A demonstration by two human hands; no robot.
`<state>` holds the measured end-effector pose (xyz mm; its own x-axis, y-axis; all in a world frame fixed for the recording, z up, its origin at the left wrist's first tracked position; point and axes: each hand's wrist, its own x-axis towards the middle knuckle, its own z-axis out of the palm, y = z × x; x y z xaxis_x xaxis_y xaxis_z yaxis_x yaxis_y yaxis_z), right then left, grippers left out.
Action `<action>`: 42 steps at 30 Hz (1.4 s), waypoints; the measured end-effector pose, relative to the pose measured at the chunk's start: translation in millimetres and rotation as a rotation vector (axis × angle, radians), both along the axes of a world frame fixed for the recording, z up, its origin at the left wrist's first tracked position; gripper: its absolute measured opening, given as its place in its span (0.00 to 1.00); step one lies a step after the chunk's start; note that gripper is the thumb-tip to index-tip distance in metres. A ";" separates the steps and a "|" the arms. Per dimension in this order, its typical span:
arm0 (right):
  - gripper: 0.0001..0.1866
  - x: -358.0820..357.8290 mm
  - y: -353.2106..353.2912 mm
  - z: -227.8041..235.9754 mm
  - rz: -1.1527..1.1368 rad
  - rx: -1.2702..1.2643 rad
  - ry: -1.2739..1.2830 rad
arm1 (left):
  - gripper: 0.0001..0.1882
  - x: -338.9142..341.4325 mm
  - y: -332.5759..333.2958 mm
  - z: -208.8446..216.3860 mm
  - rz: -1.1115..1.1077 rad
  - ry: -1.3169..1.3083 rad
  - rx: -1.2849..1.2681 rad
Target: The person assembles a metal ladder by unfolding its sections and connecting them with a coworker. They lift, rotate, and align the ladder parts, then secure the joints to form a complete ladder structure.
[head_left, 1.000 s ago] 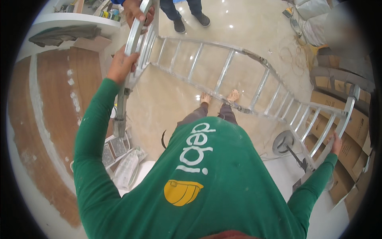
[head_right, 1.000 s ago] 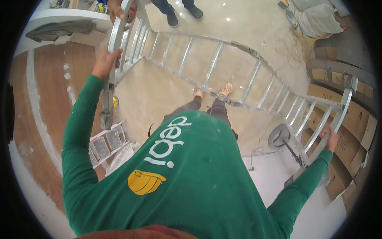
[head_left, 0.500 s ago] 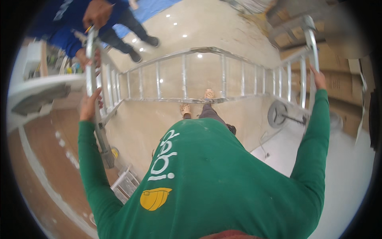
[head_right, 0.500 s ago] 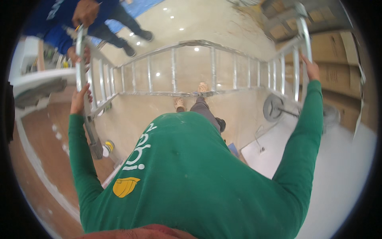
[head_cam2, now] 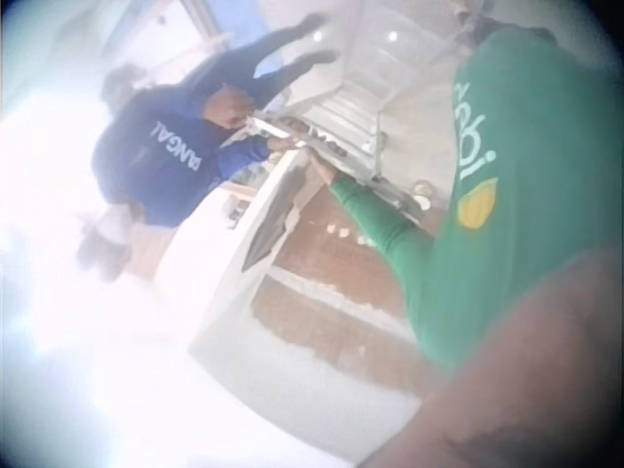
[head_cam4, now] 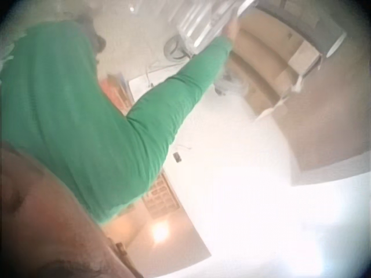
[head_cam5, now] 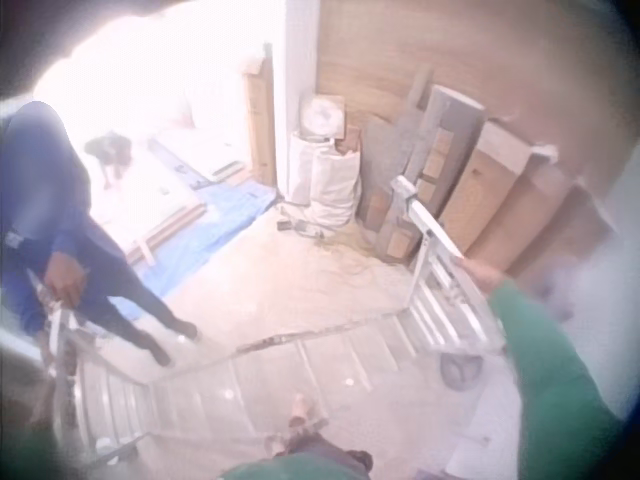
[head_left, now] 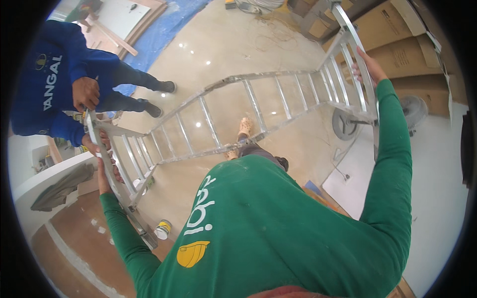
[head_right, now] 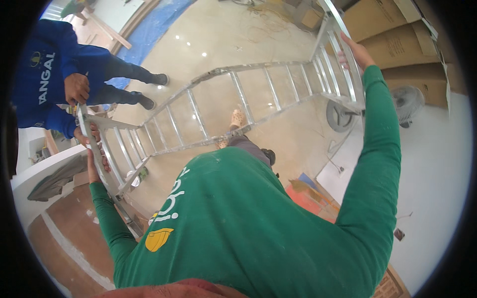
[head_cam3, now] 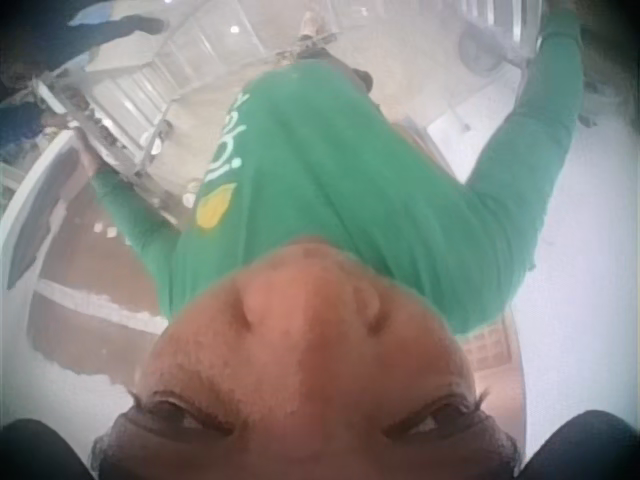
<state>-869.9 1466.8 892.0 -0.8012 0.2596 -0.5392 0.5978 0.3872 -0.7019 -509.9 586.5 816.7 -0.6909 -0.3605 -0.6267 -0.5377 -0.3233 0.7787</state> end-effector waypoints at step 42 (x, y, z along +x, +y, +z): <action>0.22 -93.3 50.1 -62.2 0.233 0.170 -0.058 | 0.37 -42.0 92.8 40.4 0.083 -0.167 -0.315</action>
